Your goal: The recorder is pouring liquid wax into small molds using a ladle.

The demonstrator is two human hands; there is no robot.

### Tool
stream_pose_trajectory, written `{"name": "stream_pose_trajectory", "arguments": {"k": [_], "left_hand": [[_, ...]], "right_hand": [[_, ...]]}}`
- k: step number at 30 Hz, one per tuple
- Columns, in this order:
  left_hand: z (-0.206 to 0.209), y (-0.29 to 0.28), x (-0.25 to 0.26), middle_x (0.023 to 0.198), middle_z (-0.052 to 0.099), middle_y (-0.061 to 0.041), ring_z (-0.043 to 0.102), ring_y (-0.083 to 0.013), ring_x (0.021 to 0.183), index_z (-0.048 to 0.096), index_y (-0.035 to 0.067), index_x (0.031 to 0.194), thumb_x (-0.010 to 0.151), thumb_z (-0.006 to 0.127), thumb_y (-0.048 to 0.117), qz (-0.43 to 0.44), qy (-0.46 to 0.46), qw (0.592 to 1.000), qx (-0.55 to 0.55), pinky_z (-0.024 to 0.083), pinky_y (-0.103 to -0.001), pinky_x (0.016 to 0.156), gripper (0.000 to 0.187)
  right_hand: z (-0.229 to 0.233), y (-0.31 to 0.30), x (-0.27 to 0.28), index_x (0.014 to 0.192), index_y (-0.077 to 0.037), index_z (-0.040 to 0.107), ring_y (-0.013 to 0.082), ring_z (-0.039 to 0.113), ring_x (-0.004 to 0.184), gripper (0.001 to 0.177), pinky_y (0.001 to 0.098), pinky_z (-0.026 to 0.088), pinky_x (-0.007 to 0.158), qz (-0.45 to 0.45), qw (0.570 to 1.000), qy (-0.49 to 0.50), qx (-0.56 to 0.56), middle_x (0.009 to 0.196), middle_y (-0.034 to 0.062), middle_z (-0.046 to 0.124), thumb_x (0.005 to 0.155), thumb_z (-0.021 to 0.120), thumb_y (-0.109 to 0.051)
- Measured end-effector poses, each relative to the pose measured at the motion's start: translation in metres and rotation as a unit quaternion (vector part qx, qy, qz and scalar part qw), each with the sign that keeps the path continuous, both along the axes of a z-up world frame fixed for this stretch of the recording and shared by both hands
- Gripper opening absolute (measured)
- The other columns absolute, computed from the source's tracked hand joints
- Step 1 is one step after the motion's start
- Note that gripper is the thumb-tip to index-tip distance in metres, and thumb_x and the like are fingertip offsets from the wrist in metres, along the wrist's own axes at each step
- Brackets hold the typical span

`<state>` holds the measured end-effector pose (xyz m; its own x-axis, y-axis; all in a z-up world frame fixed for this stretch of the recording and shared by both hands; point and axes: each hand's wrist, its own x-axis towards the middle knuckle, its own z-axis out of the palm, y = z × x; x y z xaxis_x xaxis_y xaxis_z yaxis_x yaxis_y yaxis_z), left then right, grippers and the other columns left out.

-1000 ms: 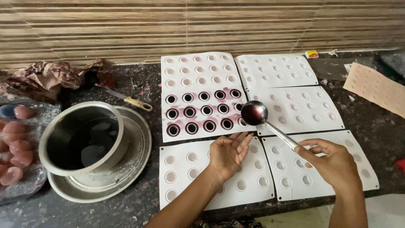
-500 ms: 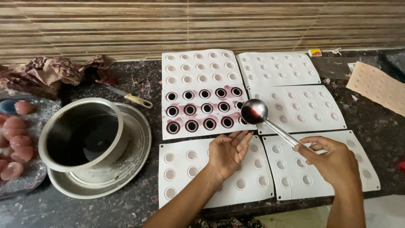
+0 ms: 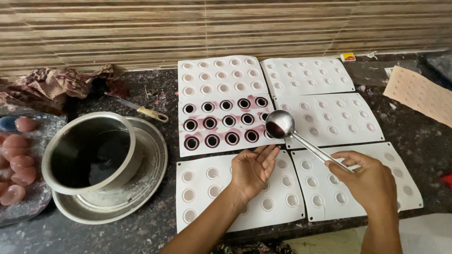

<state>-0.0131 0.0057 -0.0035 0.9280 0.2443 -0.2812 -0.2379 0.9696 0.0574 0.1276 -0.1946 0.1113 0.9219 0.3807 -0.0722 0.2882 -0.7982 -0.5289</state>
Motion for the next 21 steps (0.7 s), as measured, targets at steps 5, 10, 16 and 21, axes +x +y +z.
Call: {"name": "stream_pose_trajectory", "arguments": {"k": [5, 10, 16, 21], "left_hand": [[-0.0023, -0.0001, 0.0005, 0.151, 0.053, -0.015, 0.058, -0.0245, 0.133, 0.042, -0.006, 0.149, 0.081, 0.047, 0.015, -0.002, -0.005, 1.0, -0.004, 0.058, -0.032, 0.094, 0.071], [0.0009, -0.0002, 0.0003, 0.152, 0.052, -0.016, 0.058, -0.0243, 0.133, 0.039, -0.006, 0.15, 0.081, 0.047, 0.015, -0.002, -0.007, 1.0, 0.0, 0.058, -0.031, 0.093, 0.072], [0.0067, -0.0009, -0.0009, 0.153, 0.05, -0.017, 0.059, -0.0244, 0.133, 0.036, -0.006, 0.152, 0.081, 0.046, 0.014, -0.001, 0.015, 1.0, 0.001, 0.059, -0.031, 0.095, 0.074], [0.0031, -0.0008, 0.0, 0.153, 0.051, -0.016, 0.059, -0.0237, 0.132, 0.037, -0.006, 0.152, 0.082, 0.045, 0.015, -0.001, 0.005, 1.0, 0.005, 0.058, -0.031, 0.094, 0.073]], "right_hand": [[0.0014, 0.0007, -0.0018, 0.106, -0.023, 0.084, 0.0177, 0.07, 0.064, 0.032, 0.0323, 0.049, 0.057, -0.005, 1.0, -0.011, -0.017, 0.087, 0.0035, 0.078, 0.077, 0.084, -0.037], [0.0031, 0.0026, -0.0043, 0.106, -0.025, 0.084, 0.0191, 0.07, 0.063, 0.031, 0.0343, 0.049, 0.055, -0.01, 0.999, -0.019, -0.042, 0.09, 0.004, 0.078, 0.078, 0.085, -0.037], [0.0047, 0.0044, -0.0069, 0.107, -0.026, 0.083, 0.0197, 0.07, 0.061, 0.03, 0.035, 0.049, 0.053, -0.016, 0.998, -0.017, -0.066, 0.093, 0.0032, 0.079, 0.079, 0.085, -0.037], [0.003, 0.0023, -0.0061, 0.107, -0.027, 0.083, 0.019, 0.07, 0.061, 0.031, 0.0342, 0.049, 0.054, 0.005, 0.997, -0.047, -0.058, 0.092, 0.0033, 0.079, 0.078, 0.085, -0.038]]}}
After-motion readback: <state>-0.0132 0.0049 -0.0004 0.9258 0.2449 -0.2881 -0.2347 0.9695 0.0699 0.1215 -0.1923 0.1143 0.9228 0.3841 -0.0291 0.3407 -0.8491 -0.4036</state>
